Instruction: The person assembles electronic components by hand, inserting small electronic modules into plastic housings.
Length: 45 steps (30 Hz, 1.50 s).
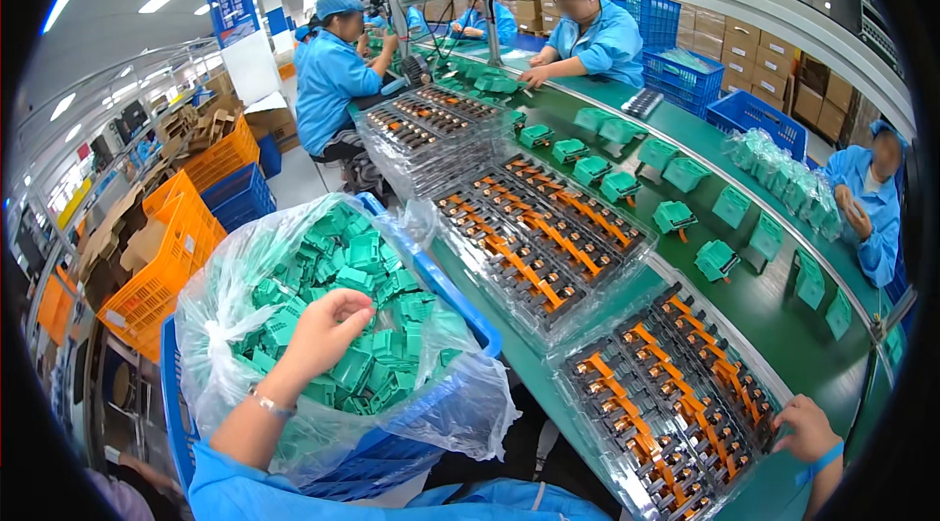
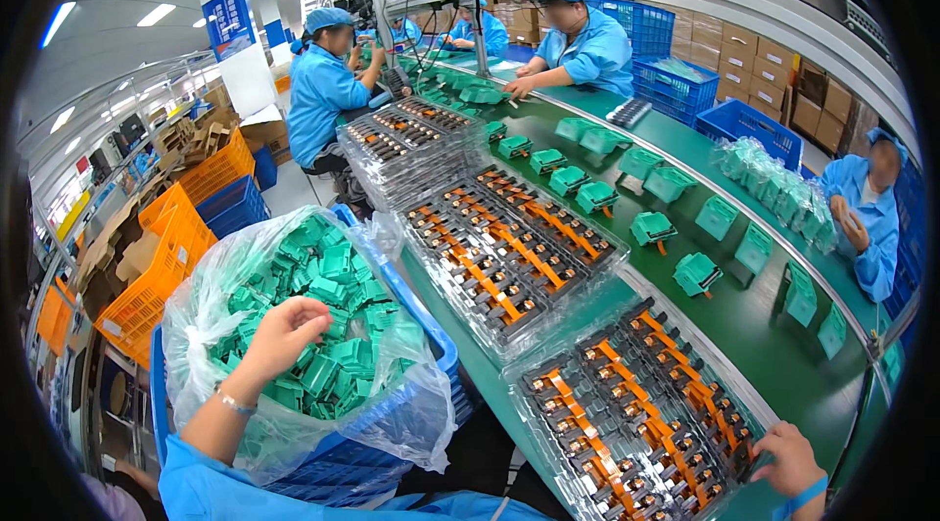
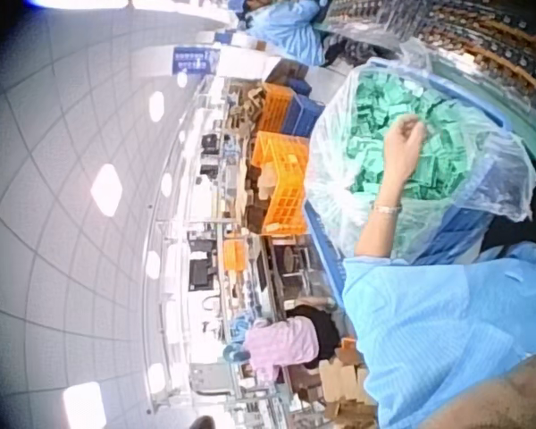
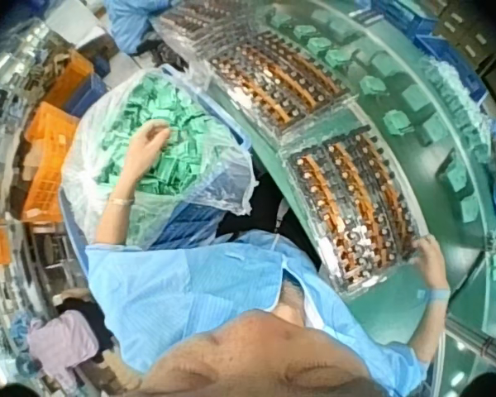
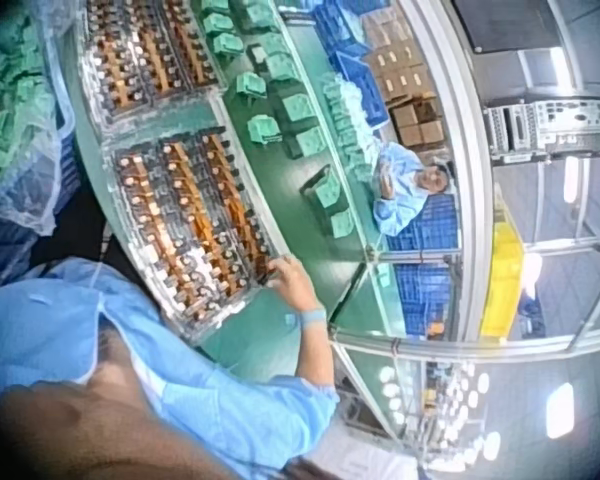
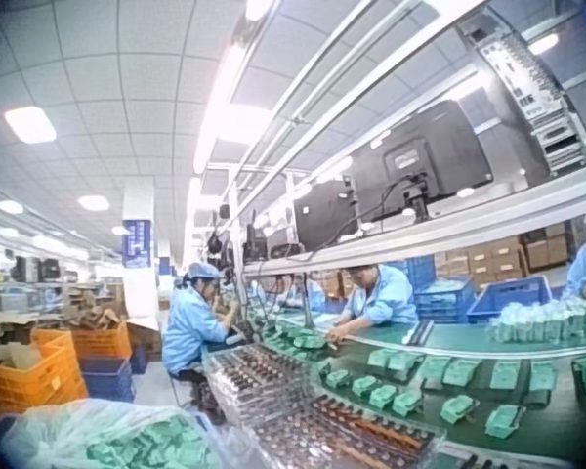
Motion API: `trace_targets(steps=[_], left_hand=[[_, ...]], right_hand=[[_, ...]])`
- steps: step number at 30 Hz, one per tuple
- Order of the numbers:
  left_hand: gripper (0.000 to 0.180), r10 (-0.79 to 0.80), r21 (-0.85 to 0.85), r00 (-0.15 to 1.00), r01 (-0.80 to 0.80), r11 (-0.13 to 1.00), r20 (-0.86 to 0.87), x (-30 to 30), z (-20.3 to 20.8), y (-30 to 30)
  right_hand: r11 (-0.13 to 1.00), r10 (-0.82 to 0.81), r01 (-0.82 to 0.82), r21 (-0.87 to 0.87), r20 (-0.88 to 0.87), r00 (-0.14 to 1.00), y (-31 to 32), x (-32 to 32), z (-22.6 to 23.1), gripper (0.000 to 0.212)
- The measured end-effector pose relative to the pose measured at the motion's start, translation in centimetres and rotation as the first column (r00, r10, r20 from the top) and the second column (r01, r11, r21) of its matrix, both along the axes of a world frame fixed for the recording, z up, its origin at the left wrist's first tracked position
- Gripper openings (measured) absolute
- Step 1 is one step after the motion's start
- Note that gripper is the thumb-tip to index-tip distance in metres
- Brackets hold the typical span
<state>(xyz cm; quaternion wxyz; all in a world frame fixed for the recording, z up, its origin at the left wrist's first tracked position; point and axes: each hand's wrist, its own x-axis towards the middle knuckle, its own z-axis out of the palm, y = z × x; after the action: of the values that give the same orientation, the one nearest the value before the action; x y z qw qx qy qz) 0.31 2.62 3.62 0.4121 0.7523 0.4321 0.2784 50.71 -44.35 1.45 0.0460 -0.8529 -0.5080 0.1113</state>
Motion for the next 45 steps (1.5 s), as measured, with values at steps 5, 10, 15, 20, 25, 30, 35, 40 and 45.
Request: trace_targets(steps=[5, 10, 15, 20, 25, 30, 35, 40, 45], left_hand=[[0.042, -0.142, 0.350, 0.897, 0.304, 0.886, -0.418, 2.7, -5.1, 4.4], [0.054, -0.238, 0.408, 0.725, 0.592, 0.696, -0.646, 5.5, -7.5, 8.0], [0.057, -0.409, 0.187, 0.674, 0.629, 0.755, -0.615, 4.5, -7.0, 10.2], [0.052, -0.370, 0.371, 0.716, 0.650, 0.663, -0.592, 3.6, -6.8, 9.4], [0.048, -0.050, 0.566, 0.882, 0.344, 0.749, -0.469, 2.1, -6.2, 8.3], [0.038, 0.259, 0.102, 0.924, -0.297, 0.949, 0.282, 0.6, -3.7, 7.0], [0.023, 0.287, -0.552, 0.704, 0.177, 0.815, 0.650, 7.5, 2.2, -3.4], [0.040, 0.128, -0.708, 0.747, 0.540, 0.455, 0.652, 15.6, 0.5, -13.3], [0.034, 0.057, -0.655, 0.698, 0.636, 0.408, 0.714, 23.8, -2.7, -18.0]], right_hand=[[0.989, 0.075, -0.062, 0.137, -0.091, 0.993, 0.8, 1.1, -1.4, 0.029], [0.966, 0.133, -0.125, 0.226, -0.021, 0.991, 1.5, -1.6, -0.6, 0.021], [0.889, -0.133, 0.311, 0.337, -0.461, 0.877, -0.3, -1.5, -3.1, 0.017], [0.486, 0.125, 0.818, 0.308, -0.951, 0.283, 1.7, -2.6, -3.2, 0.045], [0.335, 0.317, 0.884, 0.327, -0.922, 0.222, 3.9, -3.8, -2.8, 0.059], [0.260, 0.474, 0.937, 0.233, -0.876, 0.087, 5.1, -1.7, -5.8, 0.034], [0.116, 0.501, 0.981, 0.154, -0.862, 0.076, 5.8, -2.1, -6.2, 0.028], [0.208, 0.466, 0.884, 0.419, -0.837, 0.286, 6.6, -3.4, -4.4, 0.017], [0.116, 0.131, 0.707, 0.697, -0.717, 0.685, 5.5, -3.6, -4.9, 0.013]])
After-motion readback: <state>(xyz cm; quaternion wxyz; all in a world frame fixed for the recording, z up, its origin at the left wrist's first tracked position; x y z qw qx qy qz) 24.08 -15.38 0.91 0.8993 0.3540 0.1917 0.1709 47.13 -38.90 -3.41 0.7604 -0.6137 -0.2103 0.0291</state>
